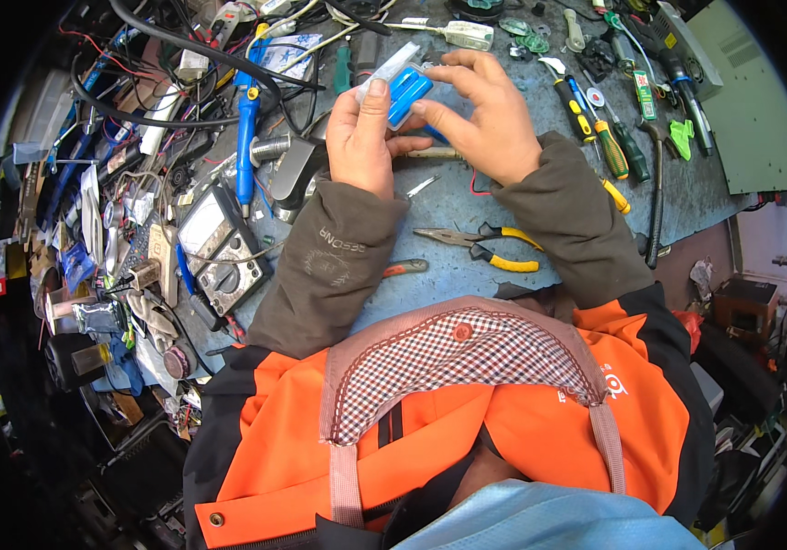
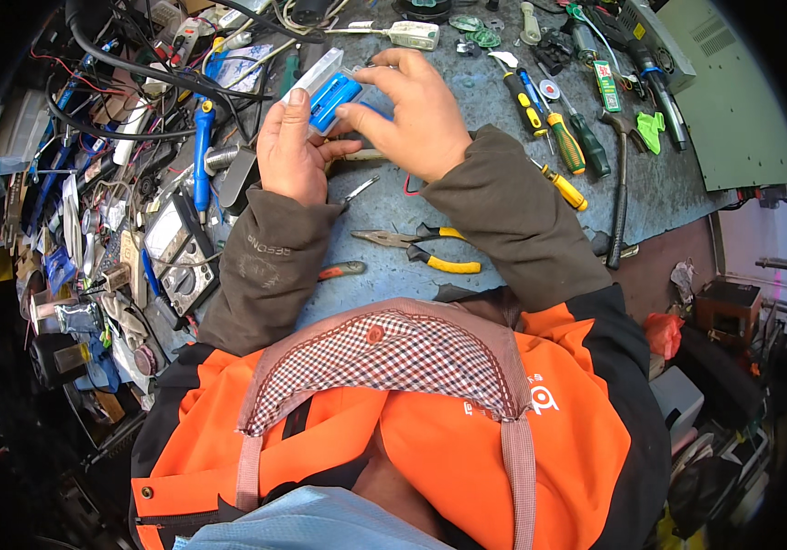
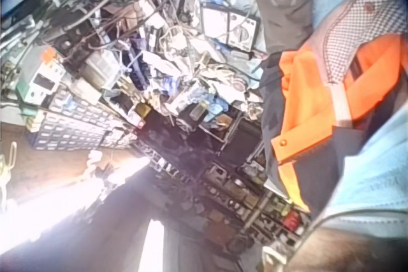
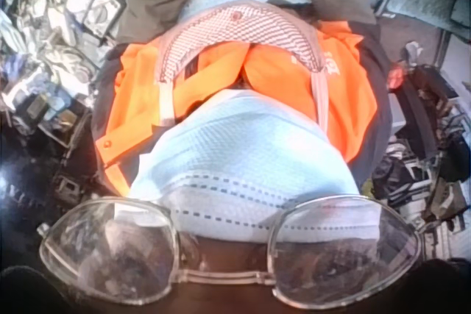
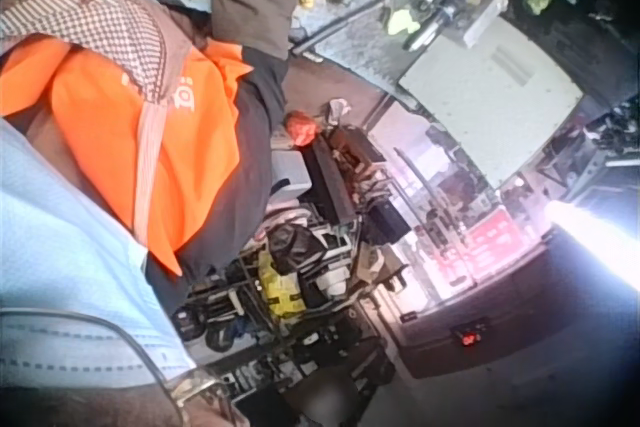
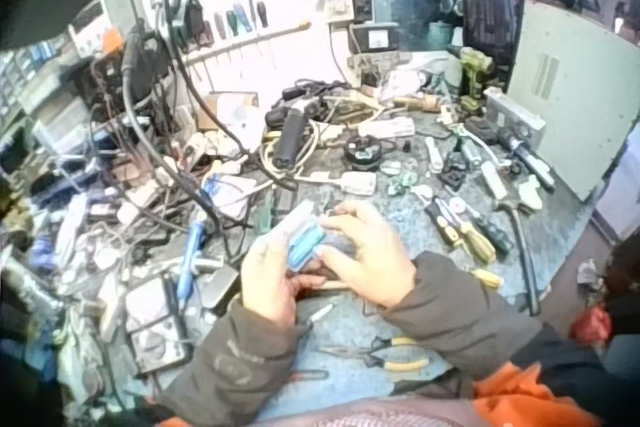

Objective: The person is soldering wires to a small electronic component. They use a soldering iron to attach wires to a blue cylindrical object, then inspect the connection. The person also handles a small plastic container and removes a battery from it.

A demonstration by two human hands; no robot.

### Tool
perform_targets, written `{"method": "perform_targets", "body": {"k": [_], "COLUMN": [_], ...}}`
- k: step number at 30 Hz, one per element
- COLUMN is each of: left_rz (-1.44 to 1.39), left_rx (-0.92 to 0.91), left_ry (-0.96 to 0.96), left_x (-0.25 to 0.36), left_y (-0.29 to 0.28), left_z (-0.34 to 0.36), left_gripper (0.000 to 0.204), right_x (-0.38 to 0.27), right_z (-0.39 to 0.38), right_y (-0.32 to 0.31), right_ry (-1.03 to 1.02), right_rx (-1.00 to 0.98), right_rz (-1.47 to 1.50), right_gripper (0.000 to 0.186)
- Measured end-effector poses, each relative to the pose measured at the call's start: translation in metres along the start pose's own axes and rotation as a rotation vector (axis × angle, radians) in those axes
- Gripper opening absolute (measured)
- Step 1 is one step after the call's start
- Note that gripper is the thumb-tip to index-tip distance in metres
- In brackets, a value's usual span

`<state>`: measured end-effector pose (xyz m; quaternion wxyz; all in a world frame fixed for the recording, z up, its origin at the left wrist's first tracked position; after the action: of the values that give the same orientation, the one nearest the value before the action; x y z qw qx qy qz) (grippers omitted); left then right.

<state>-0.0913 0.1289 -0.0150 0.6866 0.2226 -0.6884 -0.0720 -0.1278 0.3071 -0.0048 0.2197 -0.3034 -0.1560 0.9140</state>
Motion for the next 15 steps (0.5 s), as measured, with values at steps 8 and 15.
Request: {"method": "perform_targets", "body": {"k": [8,15], "left_rz": [0.096,0.100], "left_rx": [-0.167,-0.206], "left_ry": [0.201,0.212], "left_x": [-0.012,-0.004], "left_y": [0.008,0.016], "left_z": [-0.008,-0.015], "left_gripper": [0.051,0.049], "right_x": [-0.010,-0.007], "right_z": [-0.006,-0.004], "right_y": [0.005,0.004], "right_ry": [0.090,0.305], "right_rx": [-0.001,-0.049], "right_rz": [-0.095,0.040], "right_gripper": [0.061,0.062]}}
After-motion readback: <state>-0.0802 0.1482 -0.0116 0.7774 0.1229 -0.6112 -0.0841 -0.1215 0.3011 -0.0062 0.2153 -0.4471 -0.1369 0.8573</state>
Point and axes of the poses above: each hand's wrist, its own z-axis towards the middle knuckle, its own y-axis out of the palm, x = y × z, the point moved 2 cm from there along z, towards the middle knuckle, and after that the axes turned 7 degrees about x, right-handed, at the moved point
